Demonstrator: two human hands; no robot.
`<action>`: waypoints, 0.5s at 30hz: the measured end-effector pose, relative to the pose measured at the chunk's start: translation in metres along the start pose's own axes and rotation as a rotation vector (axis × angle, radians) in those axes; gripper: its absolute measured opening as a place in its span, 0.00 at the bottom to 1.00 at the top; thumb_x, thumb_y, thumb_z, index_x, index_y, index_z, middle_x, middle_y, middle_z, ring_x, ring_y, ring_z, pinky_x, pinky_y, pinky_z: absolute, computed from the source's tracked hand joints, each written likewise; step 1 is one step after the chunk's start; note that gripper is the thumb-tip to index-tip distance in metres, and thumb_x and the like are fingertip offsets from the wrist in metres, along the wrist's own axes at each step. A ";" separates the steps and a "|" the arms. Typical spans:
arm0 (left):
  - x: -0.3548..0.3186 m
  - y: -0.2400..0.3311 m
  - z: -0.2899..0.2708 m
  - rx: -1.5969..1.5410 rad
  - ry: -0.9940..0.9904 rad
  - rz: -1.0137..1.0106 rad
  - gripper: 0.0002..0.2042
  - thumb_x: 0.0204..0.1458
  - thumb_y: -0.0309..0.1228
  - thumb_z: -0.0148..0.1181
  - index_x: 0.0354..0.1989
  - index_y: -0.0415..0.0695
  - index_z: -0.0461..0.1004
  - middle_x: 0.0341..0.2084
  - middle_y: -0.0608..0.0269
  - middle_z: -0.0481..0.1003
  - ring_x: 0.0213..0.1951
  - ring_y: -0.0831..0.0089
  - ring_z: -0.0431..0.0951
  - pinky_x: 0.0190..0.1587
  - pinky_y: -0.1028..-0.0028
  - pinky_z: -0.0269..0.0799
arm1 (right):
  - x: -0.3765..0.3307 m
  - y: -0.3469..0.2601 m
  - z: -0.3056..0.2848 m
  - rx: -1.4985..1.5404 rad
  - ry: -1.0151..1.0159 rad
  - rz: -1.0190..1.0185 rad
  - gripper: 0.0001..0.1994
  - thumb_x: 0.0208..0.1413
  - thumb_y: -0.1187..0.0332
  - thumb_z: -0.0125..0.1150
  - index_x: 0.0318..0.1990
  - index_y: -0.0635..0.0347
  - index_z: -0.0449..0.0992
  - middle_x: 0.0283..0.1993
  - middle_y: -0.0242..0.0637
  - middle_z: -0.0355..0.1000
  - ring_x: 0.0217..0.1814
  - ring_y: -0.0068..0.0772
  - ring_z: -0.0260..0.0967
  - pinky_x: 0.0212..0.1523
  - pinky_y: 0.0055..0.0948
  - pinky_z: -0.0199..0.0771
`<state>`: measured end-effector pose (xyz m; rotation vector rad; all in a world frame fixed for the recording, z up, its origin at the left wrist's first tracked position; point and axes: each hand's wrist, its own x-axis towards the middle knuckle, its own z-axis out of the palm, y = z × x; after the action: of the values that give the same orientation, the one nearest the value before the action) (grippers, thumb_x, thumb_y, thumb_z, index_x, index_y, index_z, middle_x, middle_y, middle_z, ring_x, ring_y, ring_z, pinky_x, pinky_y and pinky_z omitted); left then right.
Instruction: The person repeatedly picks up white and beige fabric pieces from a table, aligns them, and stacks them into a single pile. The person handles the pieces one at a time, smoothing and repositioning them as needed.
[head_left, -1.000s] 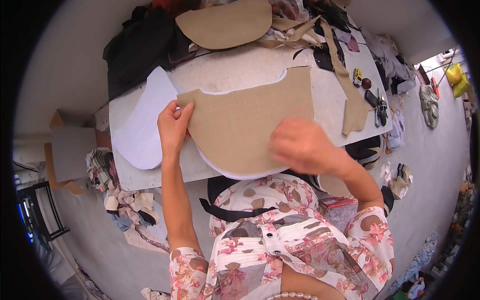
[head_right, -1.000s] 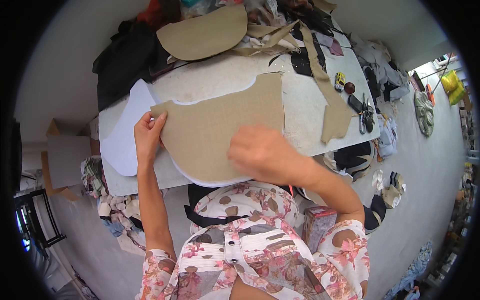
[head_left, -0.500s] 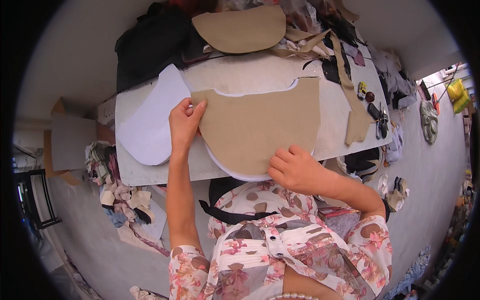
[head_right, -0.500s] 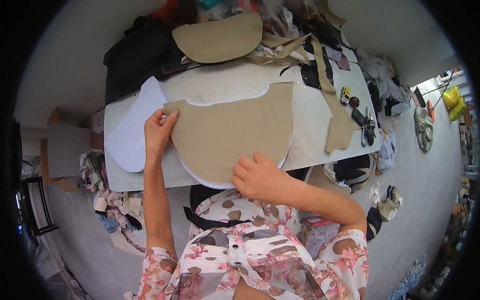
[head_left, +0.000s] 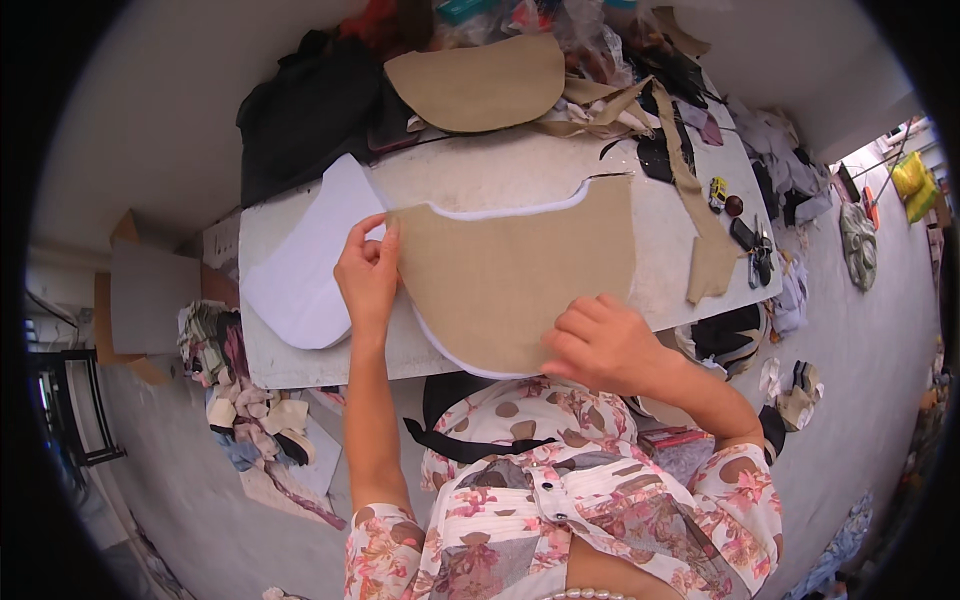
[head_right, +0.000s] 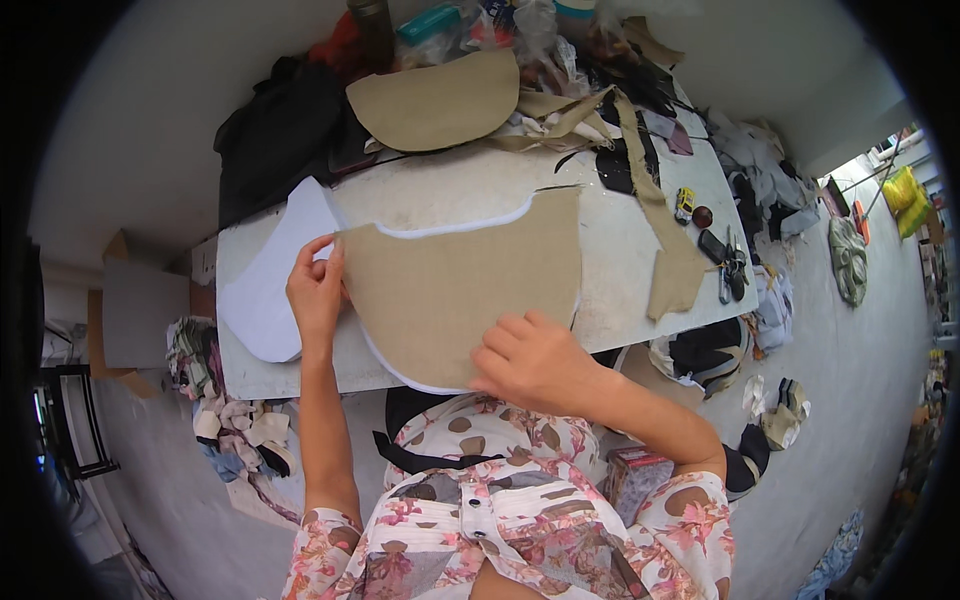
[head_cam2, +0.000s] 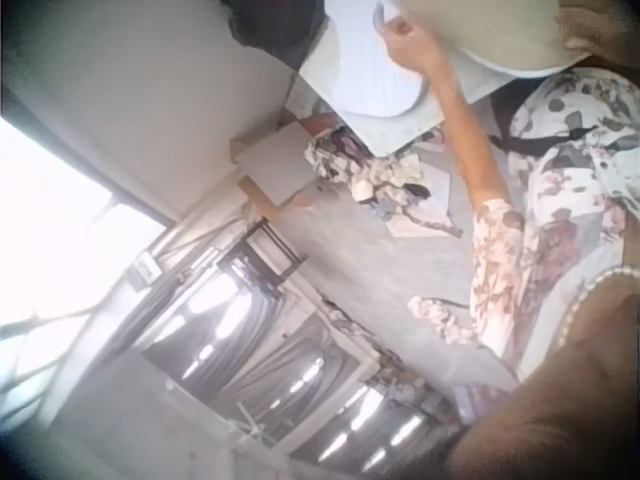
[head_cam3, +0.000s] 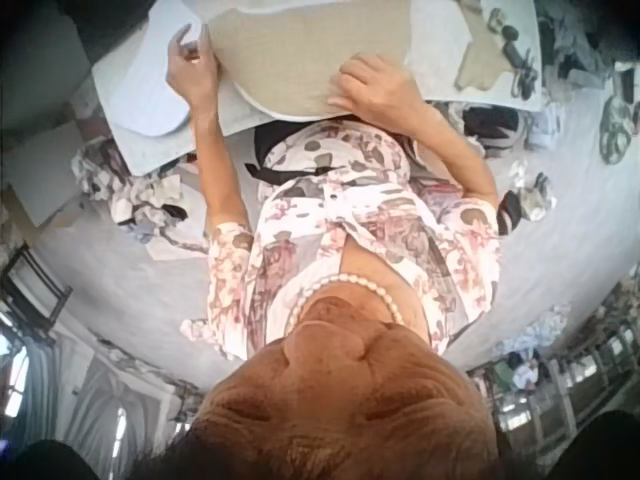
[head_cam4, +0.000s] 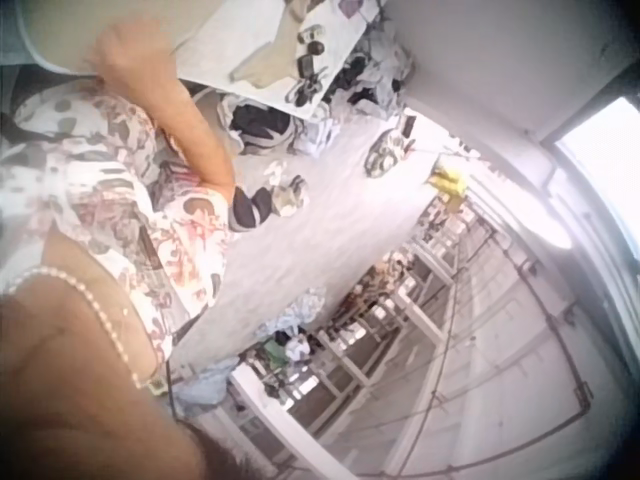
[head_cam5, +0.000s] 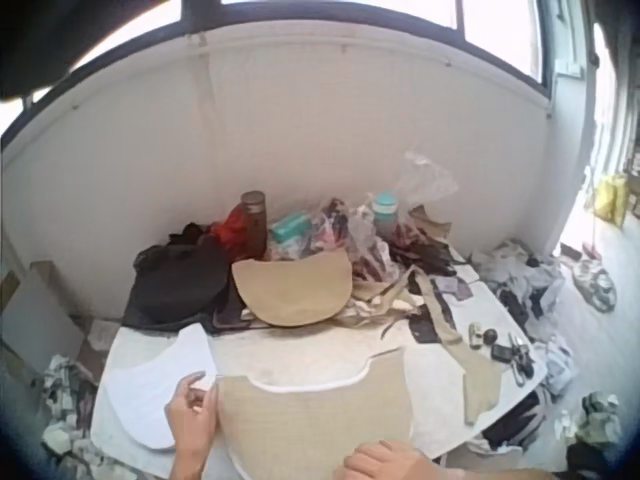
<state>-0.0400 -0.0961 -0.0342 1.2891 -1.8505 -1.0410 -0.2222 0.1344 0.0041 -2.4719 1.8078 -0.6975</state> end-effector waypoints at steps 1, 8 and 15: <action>-0.006 0.001 0.000 0.090 0.095 0.093 0.15 0.57 0.36 0.60 0.47 0.38 0.74 0.27 0.61 0.79 0.27 0.74 0.77 0.31 0.75 0.72 | 0.001 0.003 0.000 -0.009 0.050 0.035 0.17 0.44 0.58 0.66 0.37 0.58 0.73 0.36 0.33 0.68 0.44 0.35 0.66 0.37 0.34 0.66; -0.044 0.021 0.027 0.452 -0.214 0.710 0.25 0.55 0.37 0.57 0.62 0.45 0.66 0.66 0.49 0.58 0.68 0.50 0.53 0.68 0.52 0.46 | 0.019 0.029 0.025 -0.104 0.011 0.160 0.35 0.49 0.48 0.62 0.61 0.57 0.66 0.69 0.51 0.52 0.73 0.56 0.44 0.68 0.61 0.41; -0.046 0.009 0.037 0.630 -0.353 0.615 0.33 0.54 0.52 0.54 0.66 0.48 0.61 0.70 0.48 0.48 0.71 0.47 0.42 0.69 0.44 0.29 | 0.000 0.063 0.030 -0.154 -0.101 0.435 0.38 0.52 0.45 0.58 0.68 0.52 0.59 0.74 0.55 0.42 0.77 0.61 0.30 0.71 0.61 0.28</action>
<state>-0.0610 -0.0414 -0.0470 0.7501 -2.7449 -0.3670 -0.2682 0.1053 -0.0388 -2.0275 2.3186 -0.4115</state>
